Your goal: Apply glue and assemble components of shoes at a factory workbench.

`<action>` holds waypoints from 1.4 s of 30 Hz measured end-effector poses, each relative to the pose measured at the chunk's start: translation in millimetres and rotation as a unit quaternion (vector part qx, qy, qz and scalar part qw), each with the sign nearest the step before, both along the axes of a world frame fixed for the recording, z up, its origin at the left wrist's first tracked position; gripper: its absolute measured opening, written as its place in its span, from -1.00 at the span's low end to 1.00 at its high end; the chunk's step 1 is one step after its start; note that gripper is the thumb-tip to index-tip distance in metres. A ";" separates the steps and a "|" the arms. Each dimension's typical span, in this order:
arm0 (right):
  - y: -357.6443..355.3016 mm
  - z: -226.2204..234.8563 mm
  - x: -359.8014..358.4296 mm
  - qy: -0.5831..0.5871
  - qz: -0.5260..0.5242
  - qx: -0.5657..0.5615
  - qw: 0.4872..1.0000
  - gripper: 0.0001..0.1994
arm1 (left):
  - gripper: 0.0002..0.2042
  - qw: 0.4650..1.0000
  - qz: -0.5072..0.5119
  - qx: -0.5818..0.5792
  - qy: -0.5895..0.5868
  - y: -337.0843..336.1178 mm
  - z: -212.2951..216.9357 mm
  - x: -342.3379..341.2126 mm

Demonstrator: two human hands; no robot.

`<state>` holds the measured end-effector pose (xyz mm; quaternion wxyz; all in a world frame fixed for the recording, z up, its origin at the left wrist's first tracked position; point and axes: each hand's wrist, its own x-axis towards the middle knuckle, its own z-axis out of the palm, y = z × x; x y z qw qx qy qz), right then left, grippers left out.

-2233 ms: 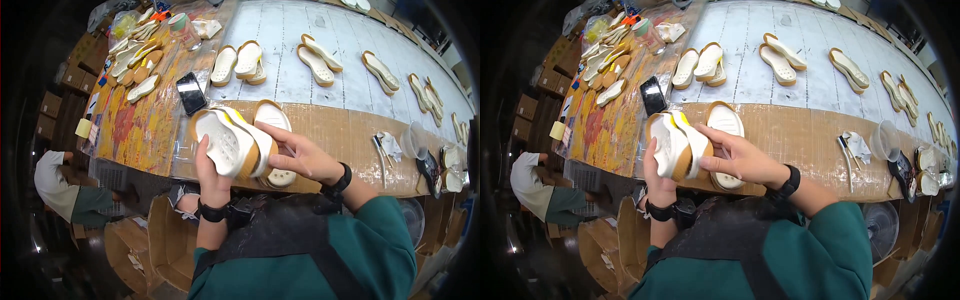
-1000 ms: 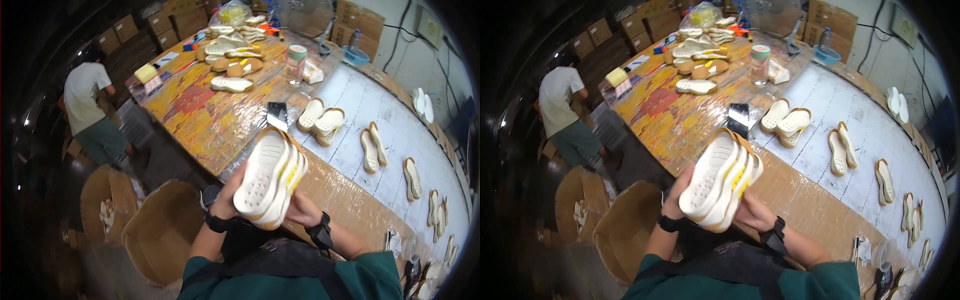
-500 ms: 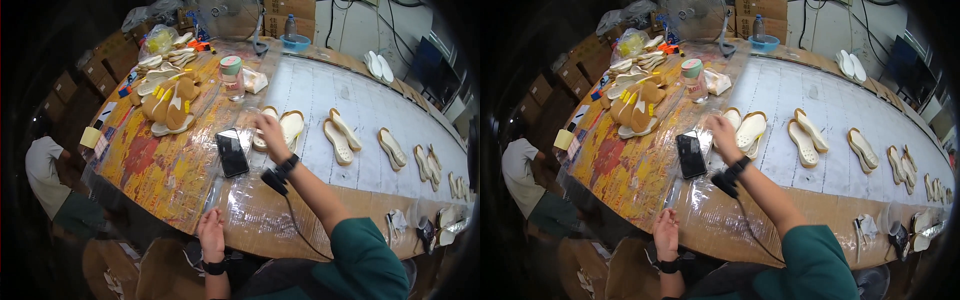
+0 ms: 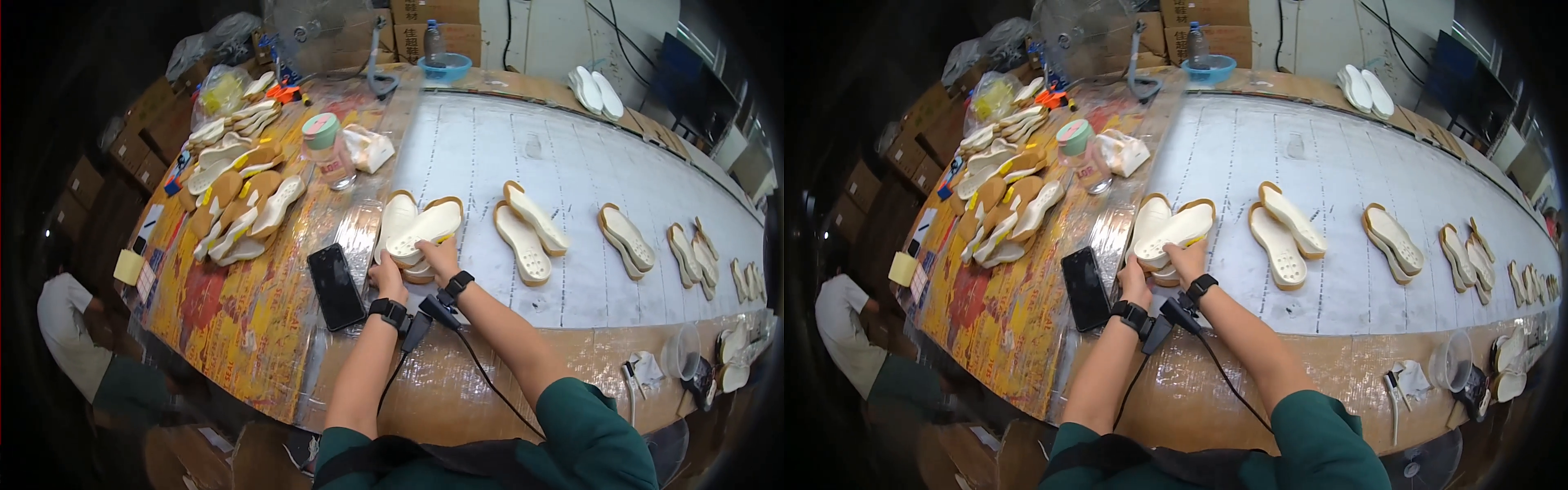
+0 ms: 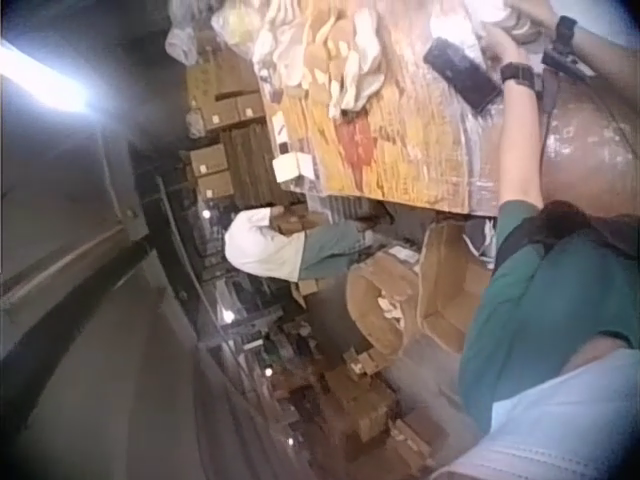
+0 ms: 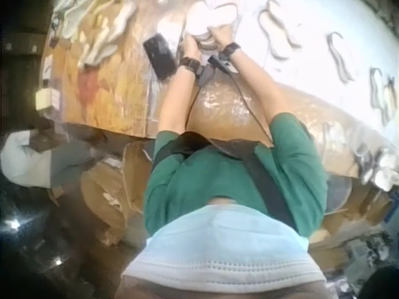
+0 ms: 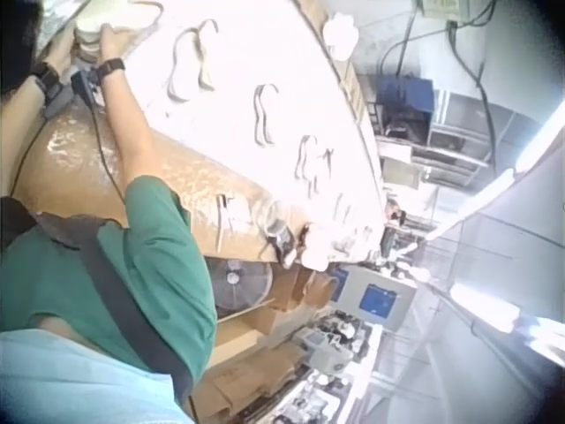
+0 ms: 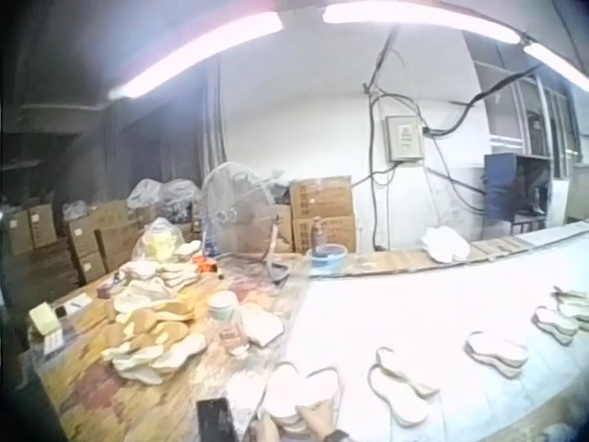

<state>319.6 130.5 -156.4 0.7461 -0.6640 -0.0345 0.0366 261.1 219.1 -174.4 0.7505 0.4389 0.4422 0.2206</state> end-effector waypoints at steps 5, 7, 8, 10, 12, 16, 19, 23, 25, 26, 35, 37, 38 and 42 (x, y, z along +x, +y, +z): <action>-69.6 27.2 29.2 0.258 0.221 0.158 0.927 -0.59 | -0.68 0.994 -0.068 -0.027 0.083 -11.2 24.4 4.9; -94.4 39.3 17.7 0.302 0.277 0.206 0.889 -0.61 | -0.79 0.978 -0.148 -0.144 -0.014 -10.1 45.9 -19.0; -108.3 50.8 4.2 0.298 0.290 0.211 0.885 -0.62 | -0.76 0.961 -0.190 -0.186 -0.079 2.5 34.9 -34.2; -160.0 76.6 -10.5 0.194 0.239 0.122 0.944 -0.58 | -0.73 0.941 -0.254 -0.198 -0.101 -34.5 69.1 -59.7; -186.6 87.3 -26.8 0.067 0.188 0.021 0.980 -0.52 | -0.71 0.879 -0.398 -0.198 -0.170 -58.9 86.0 -99.3; -206.0 104.6 -80.9 -0.075 0.197 -0.131 0.969 -0.41 | -0.67 0.891 -0.438 -0.074 -0.097 -127.9 124.7 -164.8; -216.9 108.4 -133.1 -0.186 0.253 -0.156 0.937 -0.29 | -0.62 0.930 -0.328 -0.064 -0.153 -154.8 117.2 -188.4; -235.2 130.0 -182.6 -0.125 0.297 -0.084 0.943 -0.25 | -0.54 0.907 -0.284 -0.217 -0.221 -163.9 102.2 -223.3; -242.2 129.6 -199.0 -0.129 0.287 -0.028 0.949 -0.34 | -0.55 0.899 -0.291 -0.224 -0.238 -169.9 106.8 -238.1; -248.0 129.9 -207.0 -0.121 0.287 -0.029 0.950 -0.34 | -0.56 0.890 -0.299 -0.225 -0.261 -171.4 107.4 -245.9; -285.6 136.0 -261.1 -0.132 0.244 -0.065 0.958 -0.49 | -0.52 0.811 -0.353 -0.245 -0.397 -188.9 115.1 -286.5; -288.3 136.1 -263.5 -0.121 0.229 -0.056 0.964 -0.50 | -0.56 0.852 -0.316 -0.253 -0.332 -194.7 119.7 -296.2; -289.7 136.4 -265.0 -0.112 0.214 -0.046 0.969 -0.51 | -0.56 0.852 -0.316 -0.255 -0.331 -196.9 118.3 -300.7; -292.3 139.9 -270.8 -0.098 0.206 -0.007 0.974 -0.54 | -0.57 0.878 -0.276 -0.243 -0.305 -204.5 113.9 -312.9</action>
